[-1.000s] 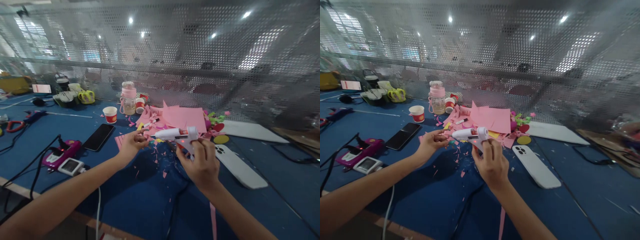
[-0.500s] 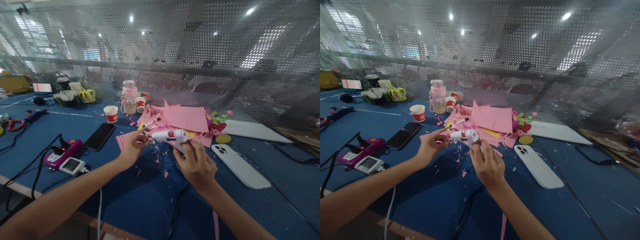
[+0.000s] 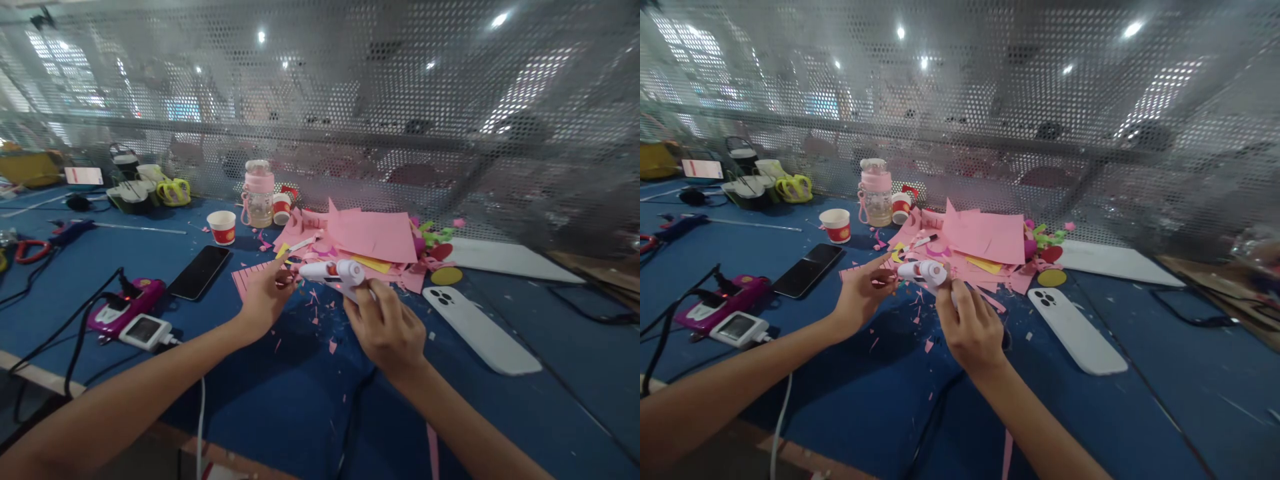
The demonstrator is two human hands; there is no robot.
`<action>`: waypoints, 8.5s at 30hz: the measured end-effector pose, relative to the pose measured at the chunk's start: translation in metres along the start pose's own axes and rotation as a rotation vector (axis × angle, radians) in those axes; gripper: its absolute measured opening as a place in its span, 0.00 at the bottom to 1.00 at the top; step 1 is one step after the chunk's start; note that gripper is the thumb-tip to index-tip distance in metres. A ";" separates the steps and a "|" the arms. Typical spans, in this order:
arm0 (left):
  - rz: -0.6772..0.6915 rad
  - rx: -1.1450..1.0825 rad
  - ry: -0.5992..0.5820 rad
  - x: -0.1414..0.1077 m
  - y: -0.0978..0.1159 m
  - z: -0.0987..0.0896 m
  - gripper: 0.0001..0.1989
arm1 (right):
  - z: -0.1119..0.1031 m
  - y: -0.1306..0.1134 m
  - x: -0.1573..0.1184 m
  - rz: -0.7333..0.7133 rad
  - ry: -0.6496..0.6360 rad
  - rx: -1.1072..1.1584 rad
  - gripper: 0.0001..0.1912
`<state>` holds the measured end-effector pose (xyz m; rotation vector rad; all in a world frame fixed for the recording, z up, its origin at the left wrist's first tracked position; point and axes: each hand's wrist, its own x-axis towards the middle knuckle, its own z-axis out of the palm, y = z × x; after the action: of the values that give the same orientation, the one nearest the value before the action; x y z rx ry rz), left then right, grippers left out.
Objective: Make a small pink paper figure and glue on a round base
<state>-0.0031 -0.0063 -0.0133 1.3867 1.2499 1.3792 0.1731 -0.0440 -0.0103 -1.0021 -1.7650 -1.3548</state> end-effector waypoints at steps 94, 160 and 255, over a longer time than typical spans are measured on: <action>-0.016 -0.264 -0.109 0.000 0.010 0.000 0.50 | 0.031 0.015 -0.013 0.907 -0.441 0.999 0.18; -0.144 -0.222 -0.172 -0.011 0.019 0.007 0.49 | 0.014 -0.020 0.007 1.591 -0.623 2.024 0.12; -0.266 -0.326 -0.409 0.004 0.008 -0.002 0.25 | 0.018 -0.025 -0.004 1.711 -0.582 1.849 0.38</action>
<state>-0.0043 -0.0042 -0.0044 1.1521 0.8587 0.9996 0.1513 -0.0310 -0.0288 -0.9843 -0.8869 1.4852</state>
